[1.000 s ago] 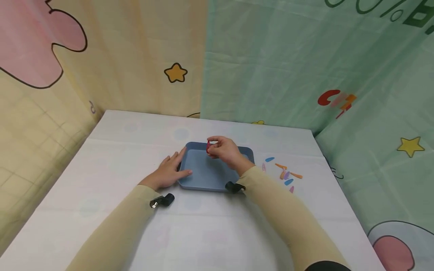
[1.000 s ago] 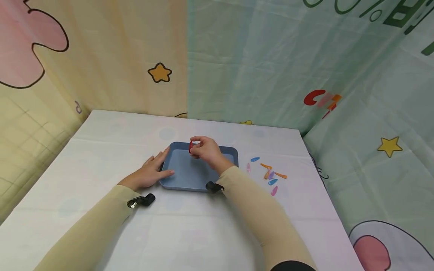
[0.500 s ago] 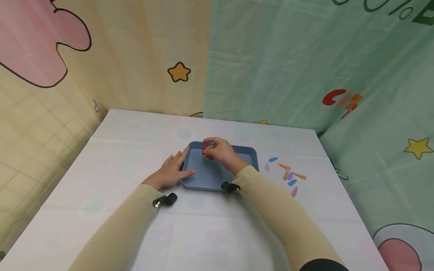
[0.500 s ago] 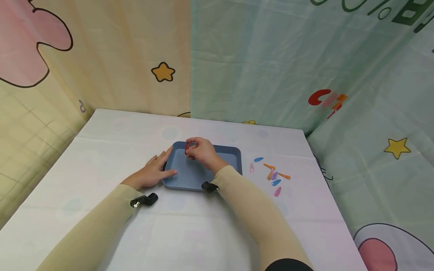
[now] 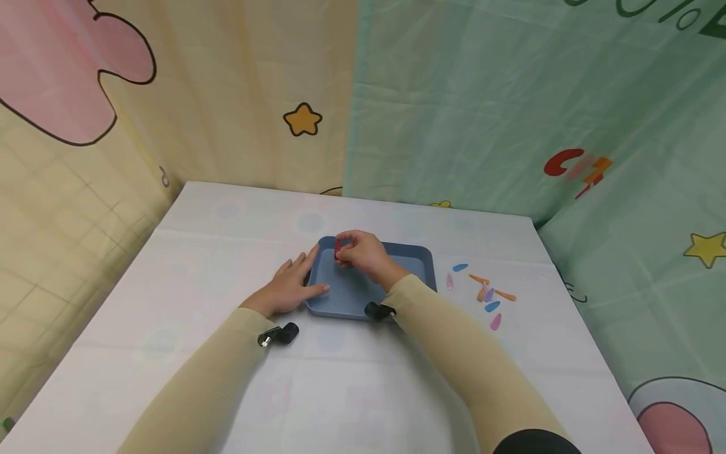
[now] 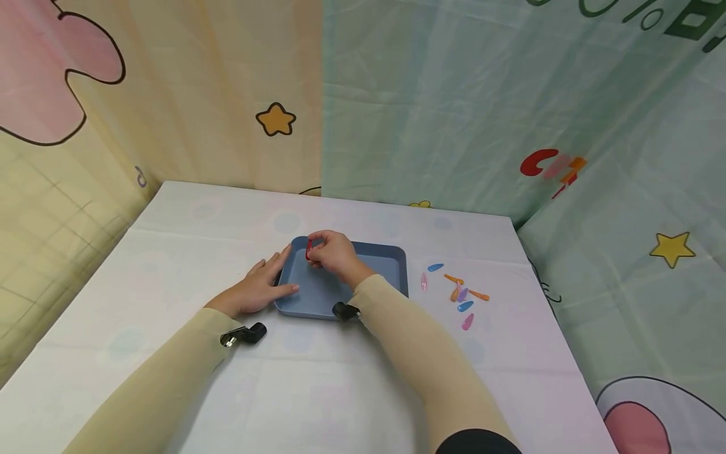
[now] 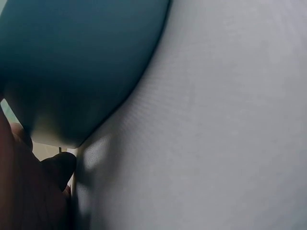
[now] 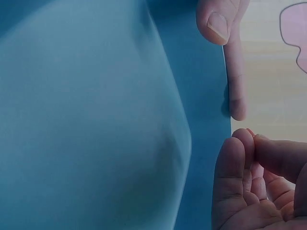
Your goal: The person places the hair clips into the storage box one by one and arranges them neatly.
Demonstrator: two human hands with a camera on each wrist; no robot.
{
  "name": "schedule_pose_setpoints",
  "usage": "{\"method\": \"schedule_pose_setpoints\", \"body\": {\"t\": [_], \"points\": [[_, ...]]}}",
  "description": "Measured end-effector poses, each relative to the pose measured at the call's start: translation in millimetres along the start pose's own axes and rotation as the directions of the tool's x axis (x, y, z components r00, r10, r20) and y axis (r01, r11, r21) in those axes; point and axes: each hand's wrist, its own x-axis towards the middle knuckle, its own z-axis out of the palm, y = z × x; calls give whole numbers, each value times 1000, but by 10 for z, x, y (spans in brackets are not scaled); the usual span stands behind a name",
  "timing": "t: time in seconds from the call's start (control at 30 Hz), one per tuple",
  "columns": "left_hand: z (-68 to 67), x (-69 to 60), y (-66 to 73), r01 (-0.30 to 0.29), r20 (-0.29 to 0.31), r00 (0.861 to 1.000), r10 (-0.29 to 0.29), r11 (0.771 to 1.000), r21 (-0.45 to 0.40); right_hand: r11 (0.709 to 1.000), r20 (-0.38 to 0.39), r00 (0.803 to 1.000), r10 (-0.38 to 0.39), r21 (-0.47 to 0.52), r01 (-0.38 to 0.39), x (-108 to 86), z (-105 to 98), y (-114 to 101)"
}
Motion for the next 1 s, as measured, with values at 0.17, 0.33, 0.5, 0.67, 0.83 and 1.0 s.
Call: {"method": "schedule_pose_setpoints", "body": {"t": [0.17, 0.33, 0.5, 0.67, 0.83, 1.0], "points": [[-9, -8, 10, -10, 0, 1000, 10, 1000, -3, 1000, -3, 1000, 12, -24, -12, 36, 24, 10], [-18, -10, 15, -19, -3, 1000, 19, 1000, -4, 998, -1, 999, 50, -23, -50, 81, 45, 7], [-31, -14, 23, -22, -4, 1000, 22, 1000, 0, 995, 19, 996, 93, -39, -92, 100, 60, -18], [-21, -12, 17, -21, -8, 1000, 21, 1000, -4, 985, 33, 992, 124, -123, -119, 100, 82, -27], [-28, -28, 27, -23, -3, 1000, 23, 1000, -16, 970, 47, 987, 152, -200, -140, 130, 116, -19], [-31, -27, 8, -31, 1, 1000, 31, 1000, -3, 953, 41, 985, 165, -265, -148, 181, 164, 21]]}}
